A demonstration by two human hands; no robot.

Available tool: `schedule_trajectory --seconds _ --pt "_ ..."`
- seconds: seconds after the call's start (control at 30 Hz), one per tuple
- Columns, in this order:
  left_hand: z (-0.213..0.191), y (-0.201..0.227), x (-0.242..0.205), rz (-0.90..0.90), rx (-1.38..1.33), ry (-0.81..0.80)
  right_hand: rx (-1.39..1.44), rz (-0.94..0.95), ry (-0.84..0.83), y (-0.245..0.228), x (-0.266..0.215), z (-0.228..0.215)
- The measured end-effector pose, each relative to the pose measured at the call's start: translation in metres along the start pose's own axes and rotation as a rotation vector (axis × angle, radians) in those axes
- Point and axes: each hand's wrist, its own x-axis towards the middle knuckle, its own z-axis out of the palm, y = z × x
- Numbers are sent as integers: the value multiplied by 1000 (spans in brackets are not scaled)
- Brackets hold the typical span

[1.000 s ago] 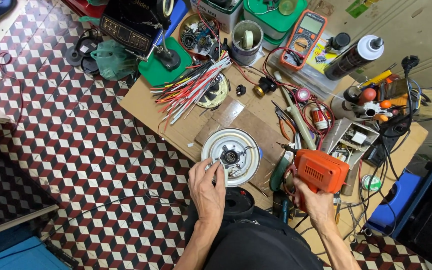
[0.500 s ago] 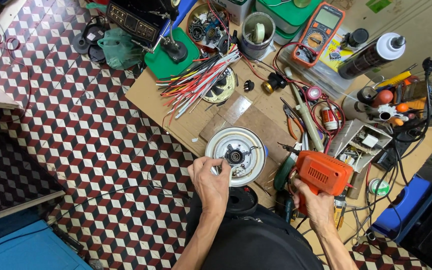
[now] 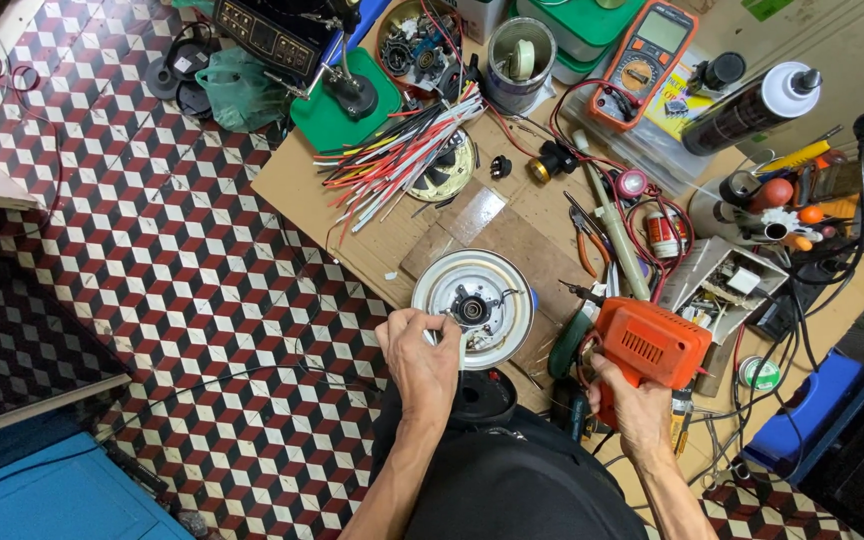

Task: Repairing or assembling a circular heating element component using a heat gun and small hand tools.

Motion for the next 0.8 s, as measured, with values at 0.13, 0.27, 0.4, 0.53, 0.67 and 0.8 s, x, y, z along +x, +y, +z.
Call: schedule_trajectory --seconds 0.13,0.27,0.4,0.53,0.67,0.8 --pt "-2 0 0 14 -18 -5 -23 4 -3 1 0 1" --pt "-2 1 -1 -9 -27 -12 -40 -17 -11 2 0 1" --pt "-1 1 -1 -24 -7 3 22 -8 -24 4 1 1" --pt "-1 1 -1 -30 4 2 40 6 -30 3 -1 3" --pt "-3 3 0 -42 6 -15 52 8 -30 1 -4 5" --pt "-10 10 4 -42 34 -59 62 5 -37 4 -4 4"
